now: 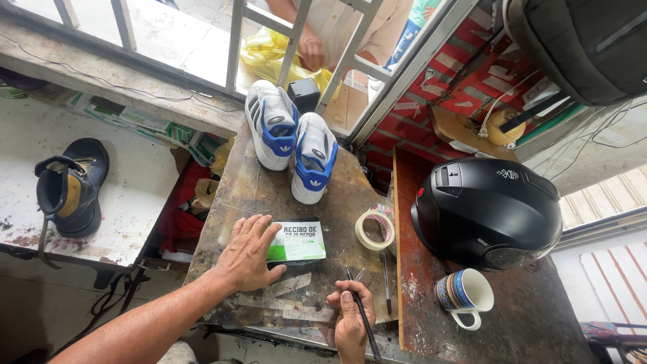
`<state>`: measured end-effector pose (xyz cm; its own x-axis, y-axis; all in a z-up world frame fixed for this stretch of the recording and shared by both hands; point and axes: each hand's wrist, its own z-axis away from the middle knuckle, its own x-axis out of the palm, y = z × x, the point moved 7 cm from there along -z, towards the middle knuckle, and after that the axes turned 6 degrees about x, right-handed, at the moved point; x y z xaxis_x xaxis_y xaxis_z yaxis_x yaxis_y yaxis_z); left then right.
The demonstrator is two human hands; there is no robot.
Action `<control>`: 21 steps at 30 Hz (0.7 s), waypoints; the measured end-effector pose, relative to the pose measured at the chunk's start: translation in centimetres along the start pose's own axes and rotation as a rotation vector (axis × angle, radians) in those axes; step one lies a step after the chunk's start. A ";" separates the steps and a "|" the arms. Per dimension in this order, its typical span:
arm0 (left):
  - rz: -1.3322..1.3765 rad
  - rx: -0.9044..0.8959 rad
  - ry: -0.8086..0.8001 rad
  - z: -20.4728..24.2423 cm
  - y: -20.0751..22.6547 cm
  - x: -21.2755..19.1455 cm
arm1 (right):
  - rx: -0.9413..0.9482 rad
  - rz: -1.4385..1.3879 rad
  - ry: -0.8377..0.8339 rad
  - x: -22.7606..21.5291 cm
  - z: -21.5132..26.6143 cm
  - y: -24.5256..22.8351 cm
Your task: The person inspects a dark blue shoe, checking the sole and upper, then places it on a shelf. They then pick up a red shoe, inspect its sole and interior, and place it on the shelf. Finally, the person writes on a notepad with a pen.
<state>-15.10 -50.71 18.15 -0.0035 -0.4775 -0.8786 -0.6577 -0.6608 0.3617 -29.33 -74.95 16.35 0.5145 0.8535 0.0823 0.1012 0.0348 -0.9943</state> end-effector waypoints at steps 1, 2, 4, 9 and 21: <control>-0.001 0.003 -0.001 0.0 0.0 0.0 | -0.018 -0.006 0.001 -0.1 -0.1 0.2; -0.002 0.006 -0.002 0.0 -0.1 0.1 | -0.036 -0.013 0.002 -0.2 -0.1 0.3; 0.001 0.001 -0.005 0.1 0.0 0.2 | -0.025 -0.005 0.007 -0.3 0.0 0.1; 0.004 0.000 -0.016 0.2 -0.2 0.4 | -0.040 -0.025 0.009 0.2 0.2 -0.5; 0.372 -0.063 -0.052 0.4 -2.5 -2.3 | -0.054 0.023 0.223 -0.3 -0.2 1.5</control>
<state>-13.73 -47.76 19.20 -0.2727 -0.6628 -0.6974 -0.5562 -0.4828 0.6764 -29.15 -75.28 14.88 0.6919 0.7178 0.0784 0.1296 -0.0166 -0.9914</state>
